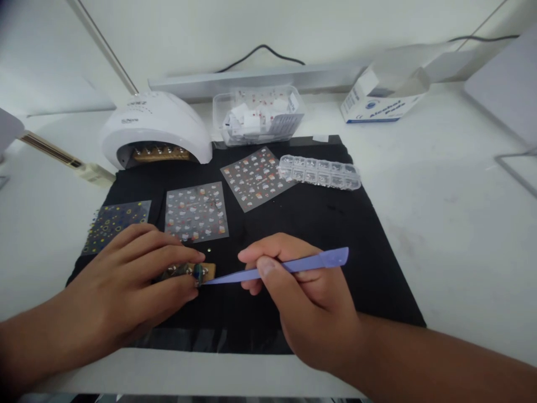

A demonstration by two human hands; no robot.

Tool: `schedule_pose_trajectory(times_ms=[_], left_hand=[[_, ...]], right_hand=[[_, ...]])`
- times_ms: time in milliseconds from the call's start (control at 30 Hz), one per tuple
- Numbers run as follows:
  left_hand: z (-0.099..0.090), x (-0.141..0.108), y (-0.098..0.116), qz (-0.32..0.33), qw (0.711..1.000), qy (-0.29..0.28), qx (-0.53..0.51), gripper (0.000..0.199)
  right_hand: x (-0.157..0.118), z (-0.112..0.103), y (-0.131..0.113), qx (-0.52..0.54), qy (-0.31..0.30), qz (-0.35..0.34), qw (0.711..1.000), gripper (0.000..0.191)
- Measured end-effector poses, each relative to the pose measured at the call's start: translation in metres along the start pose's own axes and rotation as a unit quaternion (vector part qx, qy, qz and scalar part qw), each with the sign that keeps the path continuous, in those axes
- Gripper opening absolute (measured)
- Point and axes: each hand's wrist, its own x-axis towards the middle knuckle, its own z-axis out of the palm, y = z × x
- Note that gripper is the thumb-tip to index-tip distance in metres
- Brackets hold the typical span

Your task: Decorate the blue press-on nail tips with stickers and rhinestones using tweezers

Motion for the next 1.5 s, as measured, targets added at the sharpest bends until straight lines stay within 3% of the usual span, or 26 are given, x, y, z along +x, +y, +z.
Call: schedule_pose_trajectory(times_ms=[333, 600, 833, 1033, 1500], left_hand=[[0.002, 0.001, -0.001, -0.003, 1.0, 0.009, -0.016, 0.01], [0.003, 0.001, 0.002, 0.017, 0.999, 0.045, 0.01, 0.024], [0.003, 0.001, 0.003, 0.024, 0.998, 0.057, 0.016, 0.02], [0.005, 0.0, 0.004, 0.025, 0.998, 0.052, 0.034, 0.021], [0.004, -0.001, 0.002, 0.027, 0.998, 0.042, 0.024, 0.019]], right_hand=[[0.003, 0.001, 0.002, 0.006, 0.001, -0.001, 1.0, 0.019], [0.003, 0.003, -0.002, 0.023, 0.007, 0.014, 1.0, 0.022], [0.005, 0.0, -0.003, 0.008, 0.004, 0.005, 1.0, 0.017], [0.015, -0.003, -0.007, 0.022, 0.045, 0.004, 0.999, 0.013], [0.025, -0.011, -0.004, 0.041, 0.063, -0.007, 0.997, 0.016]])
